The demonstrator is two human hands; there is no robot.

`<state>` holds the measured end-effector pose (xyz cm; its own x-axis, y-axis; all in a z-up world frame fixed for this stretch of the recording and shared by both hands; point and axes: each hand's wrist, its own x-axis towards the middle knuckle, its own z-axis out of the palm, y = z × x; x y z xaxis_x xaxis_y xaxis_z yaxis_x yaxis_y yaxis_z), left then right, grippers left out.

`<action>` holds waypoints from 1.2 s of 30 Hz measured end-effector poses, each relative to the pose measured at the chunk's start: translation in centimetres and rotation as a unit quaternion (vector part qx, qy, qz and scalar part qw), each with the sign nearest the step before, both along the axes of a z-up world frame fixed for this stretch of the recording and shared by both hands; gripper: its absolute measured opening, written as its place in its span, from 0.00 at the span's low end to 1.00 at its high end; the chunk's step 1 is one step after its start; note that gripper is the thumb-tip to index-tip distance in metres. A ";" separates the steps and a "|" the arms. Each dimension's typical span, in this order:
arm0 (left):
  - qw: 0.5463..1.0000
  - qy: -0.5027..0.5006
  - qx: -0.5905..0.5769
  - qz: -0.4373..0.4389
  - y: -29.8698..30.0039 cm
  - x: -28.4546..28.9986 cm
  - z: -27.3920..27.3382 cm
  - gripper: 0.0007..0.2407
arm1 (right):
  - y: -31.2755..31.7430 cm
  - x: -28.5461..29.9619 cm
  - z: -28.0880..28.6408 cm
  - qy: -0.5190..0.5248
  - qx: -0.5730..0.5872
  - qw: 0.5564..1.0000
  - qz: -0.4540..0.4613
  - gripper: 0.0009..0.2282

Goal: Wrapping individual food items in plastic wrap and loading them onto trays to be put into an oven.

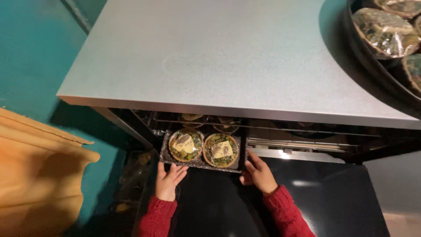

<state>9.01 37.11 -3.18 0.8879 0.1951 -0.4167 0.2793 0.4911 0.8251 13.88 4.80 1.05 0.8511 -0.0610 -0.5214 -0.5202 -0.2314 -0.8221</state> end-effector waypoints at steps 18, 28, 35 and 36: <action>0.996 -0.028 -0.021 0.088 -0.9 11.7 -2.2 0.33 | 1.7 9.1 -7.8 -0.220 0.168 0.945 -0.176 0.12; 0.996 -0.038 -0.013 0.076 -0.4 13.3 -3.7 0.35 | 2.7 9.6 -7.1 -0.241 -0.017 0.952 -0.187 0.08; 0.999 -0.011 0.028 0.012 -1.8 4.6 2.8 0.35 | -3.6 -2.3 -2.1 -0.116 0.227 0.958 0.129 0.16; 0.999 -0.010 0.027 0.016 -1.9 2.4 2.7 0.35 | -4.9 -5.2 0.2 -0.114 0.227 0.958 0.133 0.16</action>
<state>11.37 35.18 -0.44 0.8887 0.2458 -0.3871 0.2468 0.4552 0.8555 8.72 -0.13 1.24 0.9002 0.3619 -0.2420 -0.2875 0.0770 -0.9547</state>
